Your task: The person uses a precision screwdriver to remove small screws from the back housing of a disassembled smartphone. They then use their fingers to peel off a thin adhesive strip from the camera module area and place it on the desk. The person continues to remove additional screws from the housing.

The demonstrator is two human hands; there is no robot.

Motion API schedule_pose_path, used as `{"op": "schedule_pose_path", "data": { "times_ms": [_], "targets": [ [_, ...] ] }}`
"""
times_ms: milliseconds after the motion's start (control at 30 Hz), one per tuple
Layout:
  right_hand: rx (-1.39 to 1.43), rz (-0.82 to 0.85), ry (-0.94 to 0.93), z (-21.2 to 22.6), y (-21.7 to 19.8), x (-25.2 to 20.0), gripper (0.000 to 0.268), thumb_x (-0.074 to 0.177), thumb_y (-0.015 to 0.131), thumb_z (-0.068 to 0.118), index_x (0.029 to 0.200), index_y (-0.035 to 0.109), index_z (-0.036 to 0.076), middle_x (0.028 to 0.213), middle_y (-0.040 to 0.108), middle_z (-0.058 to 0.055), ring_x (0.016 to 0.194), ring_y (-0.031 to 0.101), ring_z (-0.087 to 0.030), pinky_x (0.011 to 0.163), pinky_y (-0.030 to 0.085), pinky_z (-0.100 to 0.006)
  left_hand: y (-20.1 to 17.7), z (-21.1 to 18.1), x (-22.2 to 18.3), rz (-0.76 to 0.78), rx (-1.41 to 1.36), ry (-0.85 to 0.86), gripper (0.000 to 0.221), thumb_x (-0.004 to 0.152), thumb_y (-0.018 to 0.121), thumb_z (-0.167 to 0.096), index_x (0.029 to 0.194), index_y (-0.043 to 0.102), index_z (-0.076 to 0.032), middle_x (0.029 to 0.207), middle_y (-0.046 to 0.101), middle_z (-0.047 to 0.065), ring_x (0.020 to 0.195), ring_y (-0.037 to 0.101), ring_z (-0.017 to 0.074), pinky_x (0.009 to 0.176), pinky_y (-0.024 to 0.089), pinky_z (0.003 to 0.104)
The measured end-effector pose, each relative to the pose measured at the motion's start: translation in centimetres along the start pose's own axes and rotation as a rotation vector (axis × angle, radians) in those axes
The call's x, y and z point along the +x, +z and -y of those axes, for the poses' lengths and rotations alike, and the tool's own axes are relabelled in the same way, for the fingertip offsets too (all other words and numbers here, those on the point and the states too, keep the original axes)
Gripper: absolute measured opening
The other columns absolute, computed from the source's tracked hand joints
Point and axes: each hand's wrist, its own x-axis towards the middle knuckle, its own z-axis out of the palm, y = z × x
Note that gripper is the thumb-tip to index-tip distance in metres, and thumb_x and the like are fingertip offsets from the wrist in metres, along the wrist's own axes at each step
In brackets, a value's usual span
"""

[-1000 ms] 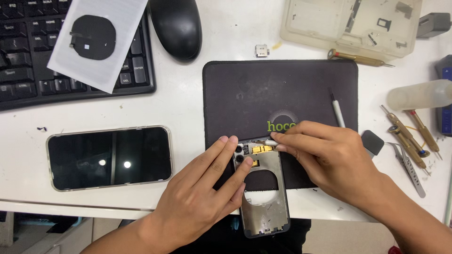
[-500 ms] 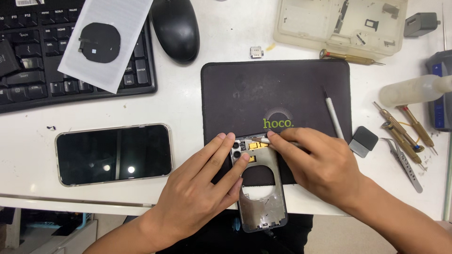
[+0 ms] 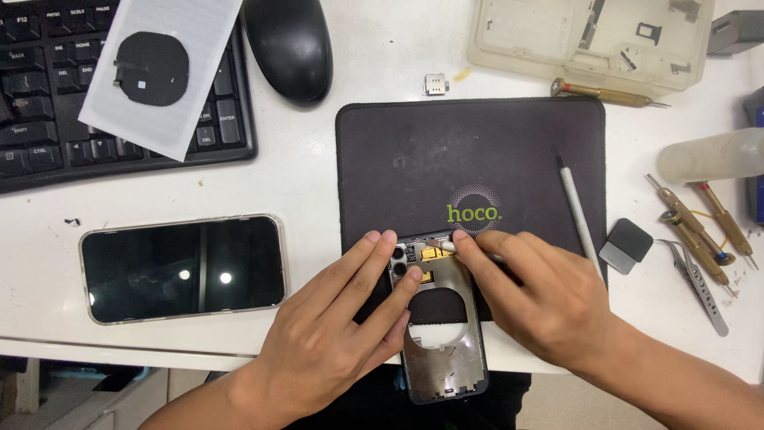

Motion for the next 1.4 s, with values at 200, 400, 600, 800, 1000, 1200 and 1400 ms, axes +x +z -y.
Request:
{"op": "schedule_pose_path", "data": {
  "times_ms": [200, 400, 600, 800, 1000, 1200, 1400],
  "targets": [
    [0.29, -0.003, 0.175, -1.5, 0.0, 0.7, 0.028, 0.086, 0.075, -0.002, 0.114, 0.072, 0.0, 0.095, 0.073, -0.011, 0.073, 0.072, -0.02, 0.058, 0.057, -0.029, 0.0, 0.0, 0.0, -0.006, 0.002, -0.013, 0.04, 0.085, 0.081, -0.018, 0.122, 0.073, -0.005, 0.134, 0.063, 0.027, 0.126, 0.063, 0.0368, 0.096, 0.06, 0.04],
    [0.339, 0.01, 0.241, -1.4, -0.2, 1.3, 0.027, 0.084, 0.08, 0.001, 0.11, 0.074, 0.004, 0.091, 0.073, -0.008, 0.065, 0.069, -0.013, 0.053, 0.055, -0.026, 0.1, 0.1, 0.0, -0.001, -0.013, -0.007, 0.042, 0.083, 0.082, -0.02, 0.122, 0.073, -0.005, 0.134, 0.062, 0.027, 0.126, 0.063, 0.0367, 0.098, 0.059, 0.042],
    [0.166, 0.079, 0.022, -2.4, -1.2, 1.6, 0.036, 0.078, 0.082, 0.003, 0.114, 0.076, 0.006, 0.094, 0.072, -0.009, 0.068, 0.065, -0.017, 0.051, 0.05, -0.03, 0.2, 0.3, -0.1, 0.001, -0.03, -0.007, 0.045, 0.083, 0.082, -0.021, 0.123, 0.073, -0.004, 0.135, 0.061, 0.028, 0.126, 0.063, 0.0378, 0.097, 0.059, 0.042],
    [0.176, 0.114, 0.055, -2.8, -2.0, 1.4, 0.029, 0.077, 0.081, 0.003, 0.106, 0.076, 0.004, 0.091, 0.073, -0.008, 0.069, 0.069, -0.015, 0.053, 0.055, -0.029, 0.6, 0.4, -0.3, 0.001, -0.052, -0.02, 0.041, 0.084, 0.083, -0.023, 0.12, 0.074, -0.005, 0.134, 0.063, 0.028, 0.126, 0.063, 0.0376, 0.099, 0.059, 0.041],
    [0.157, 0.116, 0.046, -2.6, -1.7, 1.4, 0.025, 0.078, 0.082, 0.008, 0.103, 0.078, 0.003, 0.089, 0.073, -0.008, 0.067, 0.068, -0.015, 0.048, 0.052, -0.028, 0.6, 0.4, -0.3, 0.011, -0.083, -0.041, 0.04, 0.085, 0.081, -0.024, 0.119, 0.075, -0.004, 0.133, 0.064, 0.029, 0.127, 0.063, 0.0377, 0.098, 0.059, 0.041],
    [0.154, 0.115, 0.047, -2.3, -1.8, 1.7, 0.026, 0.079, 0.082, 0.007, 0.104, 0.077, 0.004, 0.09, 0.072, -0.007, 0.065, 0.066, -0.014, 0.047, 0.05, -0.027, 0.7, 0.5, -0.4, 0.017, -0.085, -0.035, 0.039, 0.087, 0.081, -0.025, 0.12, 0.074, -0.004, 0.134, 0.063, 0.029, 0.128, 0.062, 0.0374, 0.1, 0.059, 0.041],
    [-0.006, 0.177, -0.062, -1.7, -2.6, 1.7, 0.045, 0.073, 0.078, 0.007, 0.118, 0.074, 0.003, 0.099, 0.069, -0.008, 0.07, 0.064, -0.016, 0.049, 0.049, -0.03, 0.6, 0.5, -0.5, 0.027, -0.078, -0.031, 0.042, 0.086, 0.081, -0.025, 0.121, 0.074, -0.003, 0.135, 0.062, 0.03, 0.128, 0.062, 0.0383, 0.1, 0.057, 0.042]
  ]
}}
